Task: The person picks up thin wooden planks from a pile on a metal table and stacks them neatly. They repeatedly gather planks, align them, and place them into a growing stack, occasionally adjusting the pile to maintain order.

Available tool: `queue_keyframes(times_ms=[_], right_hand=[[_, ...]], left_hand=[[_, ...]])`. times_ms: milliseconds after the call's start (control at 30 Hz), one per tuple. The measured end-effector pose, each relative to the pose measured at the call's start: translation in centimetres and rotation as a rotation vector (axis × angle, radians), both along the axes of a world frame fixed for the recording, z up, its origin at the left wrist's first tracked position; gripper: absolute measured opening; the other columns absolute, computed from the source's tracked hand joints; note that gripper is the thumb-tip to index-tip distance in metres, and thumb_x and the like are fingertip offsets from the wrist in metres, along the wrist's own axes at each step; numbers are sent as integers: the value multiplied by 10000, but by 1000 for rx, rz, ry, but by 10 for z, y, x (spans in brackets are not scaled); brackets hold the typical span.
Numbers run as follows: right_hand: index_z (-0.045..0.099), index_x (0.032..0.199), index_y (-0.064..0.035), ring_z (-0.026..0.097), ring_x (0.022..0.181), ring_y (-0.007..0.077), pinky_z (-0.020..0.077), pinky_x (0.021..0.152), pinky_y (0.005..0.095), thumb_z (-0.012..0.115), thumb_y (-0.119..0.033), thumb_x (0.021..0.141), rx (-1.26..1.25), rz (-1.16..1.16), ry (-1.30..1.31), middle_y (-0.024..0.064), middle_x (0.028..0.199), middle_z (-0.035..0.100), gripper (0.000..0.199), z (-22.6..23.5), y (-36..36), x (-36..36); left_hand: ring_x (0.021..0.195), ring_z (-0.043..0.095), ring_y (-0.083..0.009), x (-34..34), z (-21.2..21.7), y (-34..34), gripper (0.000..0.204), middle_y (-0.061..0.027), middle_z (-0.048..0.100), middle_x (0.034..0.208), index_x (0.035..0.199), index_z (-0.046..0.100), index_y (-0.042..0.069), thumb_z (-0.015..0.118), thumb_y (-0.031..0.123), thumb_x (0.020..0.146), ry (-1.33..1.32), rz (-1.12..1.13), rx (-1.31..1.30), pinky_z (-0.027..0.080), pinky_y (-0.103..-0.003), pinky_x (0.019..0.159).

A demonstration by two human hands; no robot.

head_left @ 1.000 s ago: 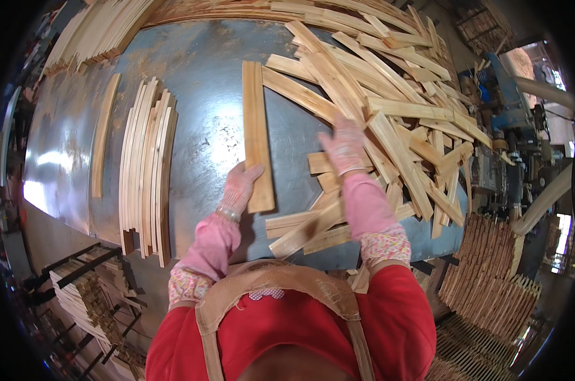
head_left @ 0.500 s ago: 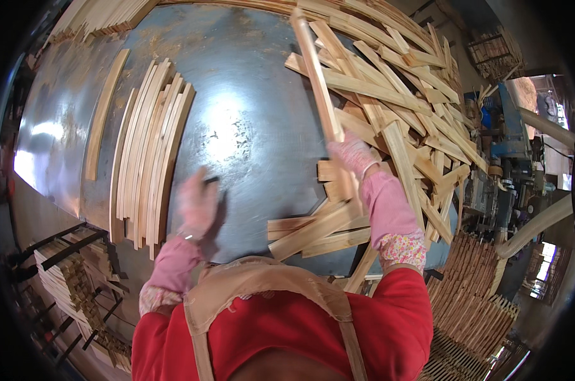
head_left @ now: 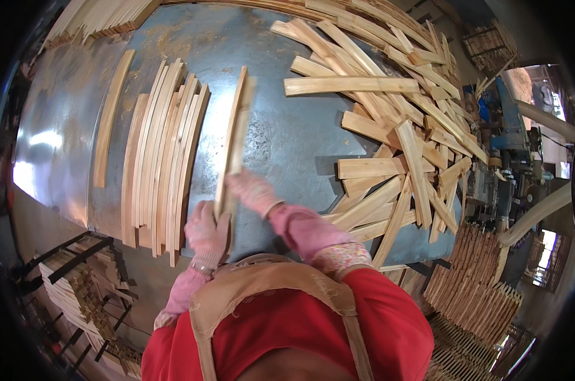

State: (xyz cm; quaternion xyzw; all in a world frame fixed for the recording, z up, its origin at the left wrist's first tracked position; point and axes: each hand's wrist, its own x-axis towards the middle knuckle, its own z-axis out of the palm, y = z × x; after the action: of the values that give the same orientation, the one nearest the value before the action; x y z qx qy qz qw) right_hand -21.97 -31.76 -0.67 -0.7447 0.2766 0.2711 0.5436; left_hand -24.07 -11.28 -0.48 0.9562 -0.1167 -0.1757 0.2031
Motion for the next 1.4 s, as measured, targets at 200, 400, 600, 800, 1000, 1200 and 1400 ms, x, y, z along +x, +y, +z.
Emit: queue_keyframes(times_ms=[200, 400, 600, 800, 1000, 1200, 1400], right_hand=[[592, 1392, -103, 661, 1069, 347, 526, 959, 429, 529, -391, 1111, -572, 398, -457, 202, 1210, 662, 406, -113, -25, 49], [604, 946, -82, 497, 528, 171, 407, 495, 360, 692, -369, 1034, 313, -1283, -528, 16, 695, 547, 313, -133, -266, 115], [657, 1026, -62, 633, 681, 156, 547, 620, 317, 713, -275, 1032, 345, -992, -588, 43, 831, 667, 220, -117, -226, 74], [648, 1366, -46, 718, 1098, 336, 579, 956, 442, 769, -401, 975, -398, -216, -518, 142, 1143, 759, 542, -58, -243, 89], [472, 1580, -99, 490, 1468, 397, 440, 1167, 504, 814, -490, 880, -1357, 269, -444, 192, 1517, 593, 872, -64, -319, 170], [674, 1334, -85, 621, 1278, 393, 509, 1039, 482, 714, -511, 923, -987, 332, -241, 178, 1342, 692, 594, -18, -316, 205], [719, 1297, -53, 591, 1332, 373, 494, 1094, 444, 641, -471, 948, -1090, 490, -229, 224, 1289, 710, 550, -4, -382, 244]], left_hand=[[1572, 293, -427, 8, -25, 74, 834, -208, 377, 1677, 1597, 480, 148, 781, 454, 882, -208, -272, 368, 148, -569, 1333], [1504, 361, -463, 24, -24, 50, 759, -249, 386, 1637, 1541, 514, 93, 803, 310, 874, -349, -312, -5, 279, -607, 1270], [1328, 540, -485, 113, 0, -108, 773, -267, 549, 1487, 1515, 535, 70, 841, 327, 854, -534, -382, -303, 429, -601, 1141], [977, 754, -290, 182, -19, -193, 596, -205, 779, 1053, 1308, 670, -60, 831, 342, 898, 643, -16, -437, 586, -400, 902], [973, 750, -245, 165, -40, -176, 542, -181, 786, 1085, 1267, 680, -53, 850, 307, 898, 512, 163, -530, 587, -376, 901], [932, 745, -253, 186, -29, -166, 489, -176, 783, 1029, 1206, 721, -40, 821, 342, 918, 428, 277, -655, 581, -388, 885], [1041, 690, -271, 397, 37, -269, 707, -216, 699, 1116, 1384, 578, -75, 690, 495, 981, 175, 51, -980, 544, -403, 941]])
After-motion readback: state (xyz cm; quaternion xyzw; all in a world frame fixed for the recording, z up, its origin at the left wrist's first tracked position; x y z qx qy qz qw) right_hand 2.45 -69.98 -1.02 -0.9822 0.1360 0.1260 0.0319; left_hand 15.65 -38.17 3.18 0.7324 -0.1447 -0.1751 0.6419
